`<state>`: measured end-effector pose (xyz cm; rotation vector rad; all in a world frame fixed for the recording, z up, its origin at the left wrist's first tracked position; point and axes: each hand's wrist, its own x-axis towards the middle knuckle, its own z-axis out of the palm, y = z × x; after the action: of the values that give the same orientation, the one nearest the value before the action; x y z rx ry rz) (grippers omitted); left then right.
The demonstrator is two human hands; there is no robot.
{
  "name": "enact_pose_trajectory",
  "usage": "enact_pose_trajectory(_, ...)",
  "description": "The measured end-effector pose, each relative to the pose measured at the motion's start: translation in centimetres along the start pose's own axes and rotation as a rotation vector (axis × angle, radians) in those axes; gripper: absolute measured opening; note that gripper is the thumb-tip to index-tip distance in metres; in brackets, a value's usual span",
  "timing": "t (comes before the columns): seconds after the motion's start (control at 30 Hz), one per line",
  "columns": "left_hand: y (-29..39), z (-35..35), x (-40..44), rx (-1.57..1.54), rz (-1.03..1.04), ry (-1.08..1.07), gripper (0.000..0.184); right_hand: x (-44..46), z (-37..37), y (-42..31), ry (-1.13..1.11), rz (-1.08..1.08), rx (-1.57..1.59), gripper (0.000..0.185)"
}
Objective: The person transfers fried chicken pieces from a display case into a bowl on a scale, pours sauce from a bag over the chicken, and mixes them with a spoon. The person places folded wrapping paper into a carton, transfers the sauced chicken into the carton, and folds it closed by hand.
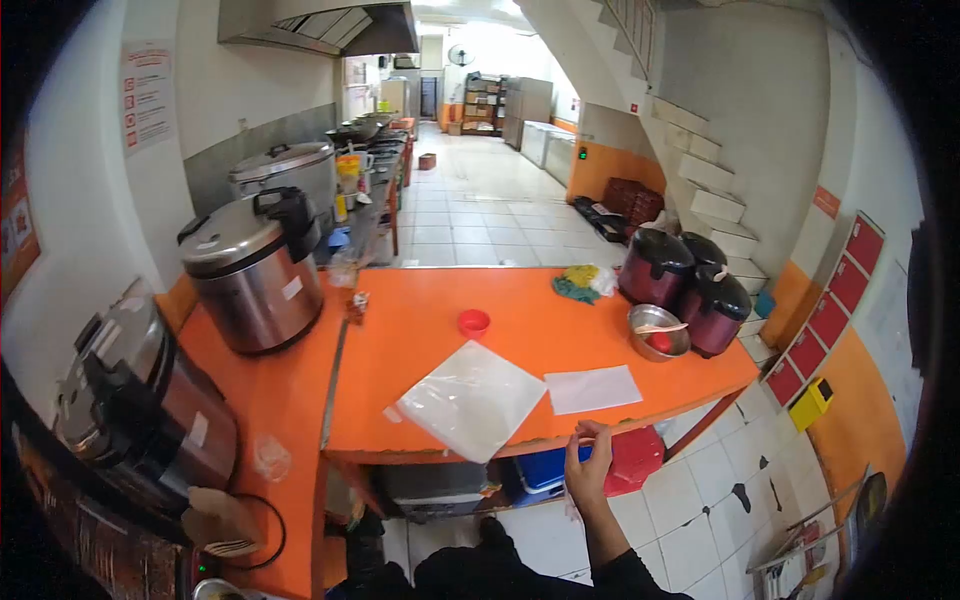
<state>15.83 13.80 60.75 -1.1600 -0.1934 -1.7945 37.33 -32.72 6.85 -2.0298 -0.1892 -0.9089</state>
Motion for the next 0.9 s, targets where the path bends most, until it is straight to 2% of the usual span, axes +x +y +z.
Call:
enact_pose_trajectory(0.07, 7.9, -2.3, -1.6, -0.518, -0.196, -0.169, 0.044, 2.0, -0.5, 2.8, 0.05, 0.078, -0.062, 0.03)
enact_pose_trajectory(0.13, 14.1, -0.4, -2.9, -0.841, -0.645, -0.616, 0.041, 3.8, -1.0, 7.7, 0.063, 0.159, -0.155, 0.038)
enact_pose_trajectory(0.2, 22.0, -0.1, -5.7, -1.166, -0.877, -0.917, 0.038, 5.5, -1.7, 12.4, 0.008, 0.174, -0.481, 0.042)
enact_pose_trajectory(0.23, 27.1, -2.4, -8.8, -1.446, -0.731, -0.822, 0.041, 6.6, -2.2, 14.7, -0.018, 0.182, -0.64, 0.045)
enact_pose_trajectory(0.27, 31.1, -2.2, -11.2, -1.534, -0.698, -0.823, 0.042, 7.6, -2.9, 16.7, -0.143, 0.317, -0.654, 0.058)
enact_pose_trajectory(0.33, 38.5, -2.3, -15.3, -1.614, -0.462, -0.947, 0.042, 8.7, -3.0, 21.9, -0.184, 0.428, -0.781, 0.068)
enact_pose_trajectory(0.37, 43.1, -2.2, -19.4, -1.838, -0.588, -1.087, 0.039, 8.9, -3.0, 24.5, -0.214, 0.489, -0.854, 0.072)
enact_pose_trajectory(0.4, 47.2, -3.3, -21.9, -1.936, -0.589, -1.038, 0.037, 9.3, -3.1, 26.5, -0.243, 0.553, -0.834, 0.078)
enact_pose_trajectory(0.47, 54.6, -5.3, -27.6, -2.117, -0.704, -1.352, 0.037, 10.2, -3.4, 30.1, -0.277, 0.61, -0.802, 0.086)
enact_pose_trajectory(0.57, 61.2, -9.0, -33.2, -2.064, -1.049, -2.055, 0.037, 10.4, -3.5, 30.6, -0.389, 0.672, -0.8, 0.093)
enact_pose_trajectory(0.67, 64.6, -10.4, -37.6, -2.006, -0.699, -1.941, 0.035, 12.2, -3.6, 29.0, -0.419, 0.736, -0.765, 0.096)
enact_pose_trajectory(0.77, 64.8, -12.0, -35.9, -1.557, -0.367, -1.584, 0.031, 12.7, -3.1, 30.0, -0.365, 0.77, -0.781, 0.097)
enact_pose_trajectory(0.87, 66.5, -13.7, -33.2, -1.548, -0.393, -1.3, 0.029, 12.5, -3.0, 32.6, -0.359, 0.81, -0.734, 0.092)
enact_pose_trajectory(0.9, 67.2, -15.0, -31.5, -1.668, -0.413, -1.325, 0.031, 12.5, -3.0, 33.8, -0.369, 0.823, -0.701, 0.09)
